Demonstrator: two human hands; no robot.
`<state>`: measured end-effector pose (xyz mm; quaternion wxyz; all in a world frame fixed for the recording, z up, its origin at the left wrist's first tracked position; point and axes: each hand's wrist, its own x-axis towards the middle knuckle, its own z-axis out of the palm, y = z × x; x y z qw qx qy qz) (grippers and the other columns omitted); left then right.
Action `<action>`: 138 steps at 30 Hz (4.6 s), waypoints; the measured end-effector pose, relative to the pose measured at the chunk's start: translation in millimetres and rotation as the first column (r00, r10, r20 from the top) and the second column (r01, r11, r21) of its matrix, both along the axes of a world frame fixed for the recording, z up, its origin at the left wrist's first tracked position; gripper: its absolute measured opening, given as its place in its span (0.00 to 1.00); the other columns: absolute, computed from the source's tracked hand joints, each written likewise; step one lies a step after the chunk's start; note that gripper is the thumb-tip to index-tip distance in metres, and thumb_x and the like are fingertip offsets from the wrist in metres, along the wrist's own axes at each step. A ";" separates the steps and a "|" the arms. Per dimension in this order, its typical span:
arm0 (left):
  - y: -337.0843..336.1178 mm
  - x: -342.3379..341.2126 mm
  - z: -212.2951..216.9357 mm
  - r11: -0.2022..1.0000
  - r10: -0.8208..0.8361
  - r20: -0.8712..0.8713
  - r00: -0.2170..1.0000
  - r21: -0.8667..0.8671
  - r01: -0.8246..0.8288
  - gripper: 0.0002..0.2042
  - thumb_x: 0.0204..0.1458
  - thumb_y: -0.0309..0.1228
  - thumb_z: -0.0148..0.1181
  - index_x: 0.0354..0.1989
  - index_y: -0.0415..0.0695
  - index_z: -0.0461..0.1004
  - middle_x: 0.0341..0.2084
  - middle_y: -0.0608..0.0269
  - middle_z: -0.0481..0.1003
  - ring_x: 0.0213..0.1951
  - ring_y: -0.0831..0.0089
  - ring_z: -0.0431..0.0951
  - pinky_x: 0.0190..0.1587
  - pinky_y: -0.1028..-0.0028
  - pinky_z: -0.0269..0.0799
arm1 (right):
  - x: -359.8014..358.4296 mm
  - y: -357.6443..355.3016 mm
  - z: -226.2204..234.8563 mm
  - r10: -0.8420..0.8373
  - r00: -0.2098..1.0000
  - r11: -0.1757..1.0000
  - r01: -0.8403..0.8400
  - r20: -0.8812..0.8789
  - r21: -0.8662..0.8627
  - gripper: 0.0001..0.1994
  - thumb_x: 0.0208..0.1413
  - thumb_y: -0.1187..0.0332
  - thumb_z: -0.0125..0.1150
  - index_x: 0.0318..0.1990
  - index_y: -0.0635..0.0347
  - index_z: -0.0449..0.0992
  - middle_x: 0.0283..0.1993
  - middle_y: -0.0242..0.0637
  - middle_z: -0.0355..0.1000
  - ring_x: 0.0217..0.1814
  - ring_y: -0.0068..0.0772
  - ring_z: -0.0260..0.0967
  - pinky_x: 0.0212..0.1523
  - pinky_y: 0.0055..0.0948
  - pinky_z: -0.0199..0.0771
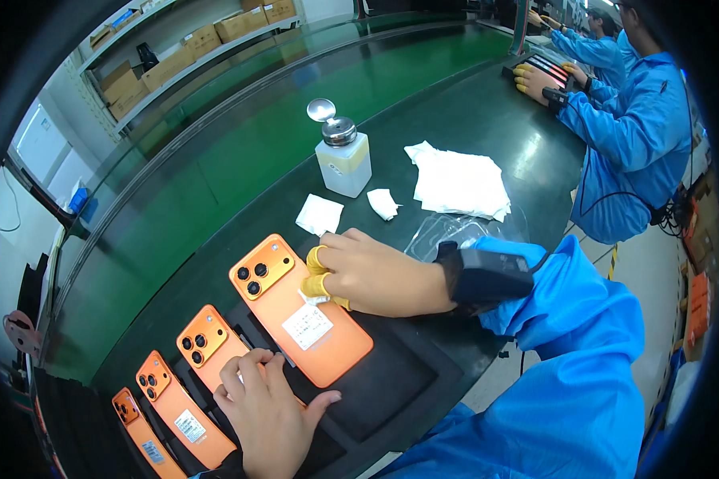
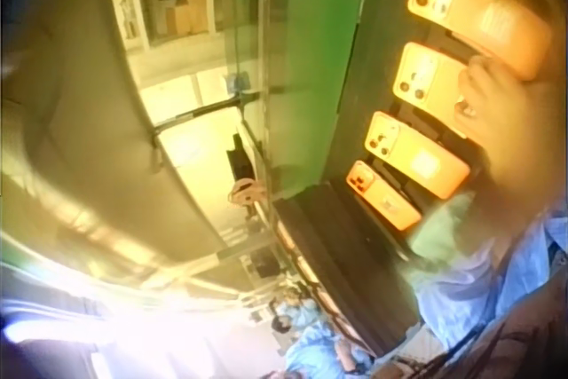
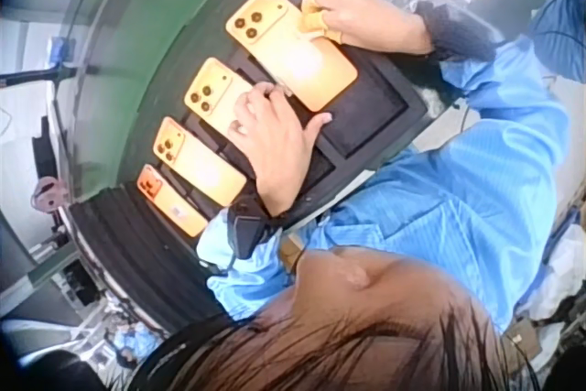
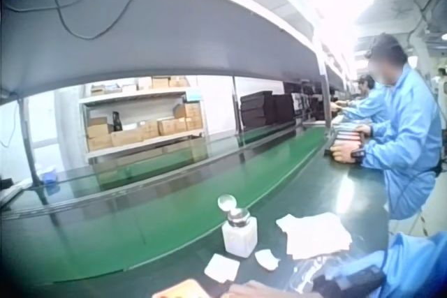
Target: Cleaning the back panels and camera lenses of orange smartphones on an assembly line.
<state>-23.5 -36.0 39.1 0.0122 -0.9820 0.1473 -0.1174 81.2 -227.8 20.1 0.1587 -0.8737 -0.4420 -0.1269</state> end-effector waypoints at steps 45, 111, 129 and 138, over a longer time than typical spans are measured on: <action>-1.2 3.6 -2.8 0.998 -0.044 0.039 0.998 0.044 0.042 0.27 0.34 0.51 0.60 0.39 0.45 0.66 0.41 0.62 0.64 0.45 0.63 0.62 0.41 0.62 0.55 | 94.4 22.0 21.5 0.334 0.938 0.934 -0.342 0.087 0.102 0.12 0.37 0.78 0.58 0.34 0.57 0.76 0.37 0.34 0.64 0.42 0.34 0.58 0.41 0.27 0.62; 4.4 5.6 -11.7 1.000 -0.030 -0.070 0.997 0.008 0.030 0.31 0.32 0.51 0.63 0.40 0.40 0.66 0.43 0.60 0.61 0.48 0.63 0.58 0.43 0.61 0.52 | 48.3 -0.9 2.5 0.380 0.921 0.924 -0.374 -0.080 0.078 0.13 0.36 0.77 0.58 0.35 0.60 0.77 0.39 0.37 0.67 0.49 0.39 0.55 0.47 0.32 0.58; 3.2 6.1 -10.9 0.998 -0.039 -0.080 0.996 -0.041 0.036 0.32 0.29 0.50 0.65 0.40 0.40 0.66 0.42 0.61 0.62 0.48 0.64 0.58 0.44 0.61 0.51 | 33.0 0.1 -3.6 0.002 0.991 1.000 -0.005 0.135 0.020 0.08 0.36 0.74 0.58 0.29 0.60 0.75 0.35 0.35 0.65 0.45 0.35 0.57 0.42 0.31 0.60; 4.6 5.3 -9.0 0.999 -0.038 -0.063 0.997 -0.007 0.037 0.32 0.30 0.49 0.65 0.40 0.39 0.66 0.42 0.60 0.62 0.48 0.63 0.58 0.44 0.60 0.51 | -29.7 -7.9 4.0 0.085 0.977 0.995 -0.072 0.194 -0.071 0.04 0.35 0.68 0.54 0.18 0.57 0.73 0.27 0.33 0.62 0.43 0.35 0.56 0.44 0.34 0.58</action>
